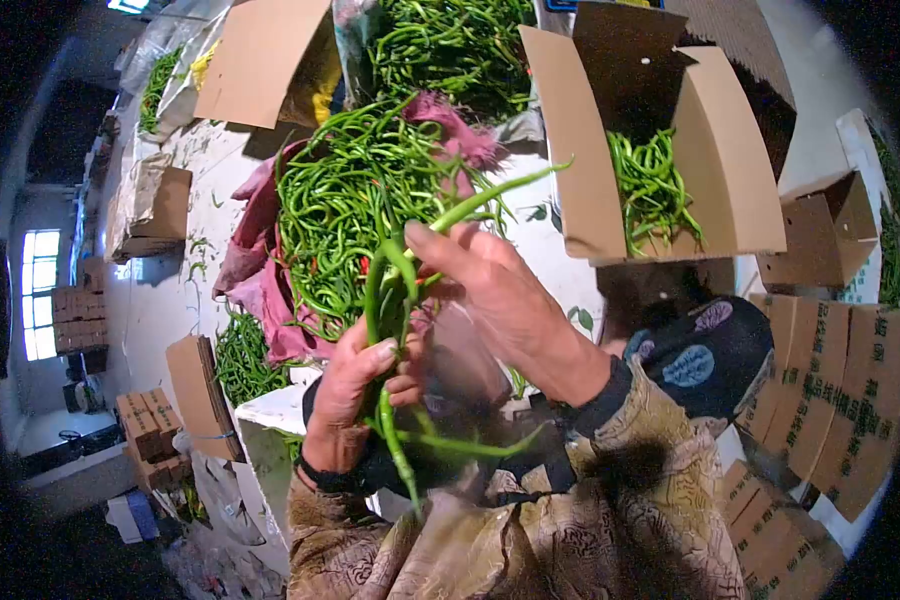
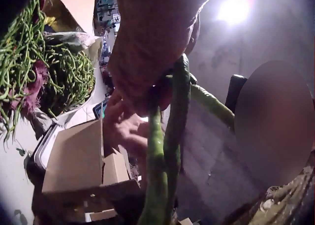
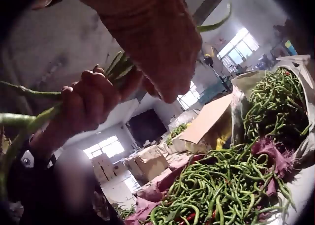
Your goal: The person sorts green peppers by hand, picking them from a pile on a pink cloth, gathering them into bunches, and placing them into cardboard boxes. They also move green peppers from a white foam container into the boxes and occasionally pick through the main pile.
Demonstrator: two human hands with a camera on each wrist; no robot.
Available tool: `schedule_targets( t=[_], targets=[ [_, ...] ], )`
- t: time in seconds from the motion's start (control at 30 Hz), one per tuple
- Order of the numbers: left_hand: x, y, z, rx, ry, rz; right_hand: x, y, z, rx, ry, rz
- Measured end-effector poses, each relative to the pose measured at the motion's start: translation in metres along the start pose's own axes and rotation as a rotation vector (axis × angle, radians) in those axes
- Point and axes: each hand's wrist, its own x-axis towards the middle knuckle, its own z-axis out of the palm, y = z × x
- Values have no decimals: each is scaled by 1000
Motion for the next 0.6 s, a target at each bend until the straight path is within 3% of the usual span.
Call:
schedule_targets(
  t=[0.07, 0.13, 0.23, 0.27, 0.3, 0.43, 0.5, 0.53, 0.57, 0.6],
  targets=[
    [2, -13, 8, -21, -27, 11, -5, 3, -7, -31, 41, 13],
    [5, -25, 4, -46, -74, 9, -15, 3, -17, -119, 41, -123],
    [6, -45, -10, -270, -124, -39, -17, 1, -35, -46, 30, -60],
    [6, -50, -11, -325, -154, -55, -9, 2, -58, -194, -74, -89],
    [6, -54, -13, -382, -185, -68, -2, -3, -53, -27, 93, -73],
    [13, -68, -37, -466, -285, 110, -20, -48, -54, -42, 421, -312],
    [13, -68, -42, -555, -229, 161, -34, -56, -80, -226, 303, -364],
    [15, -68, -44, -568, -286, 193, -41, -52, -80, -446, 293, -330],
    [17, -68, -46, -577, -348, 226, -49, -43, -78, -448, 289, -322],
    [17, -67, -43, -619, -349, 237, -58, -32, -64, -541, 192, -117]
  ],
)
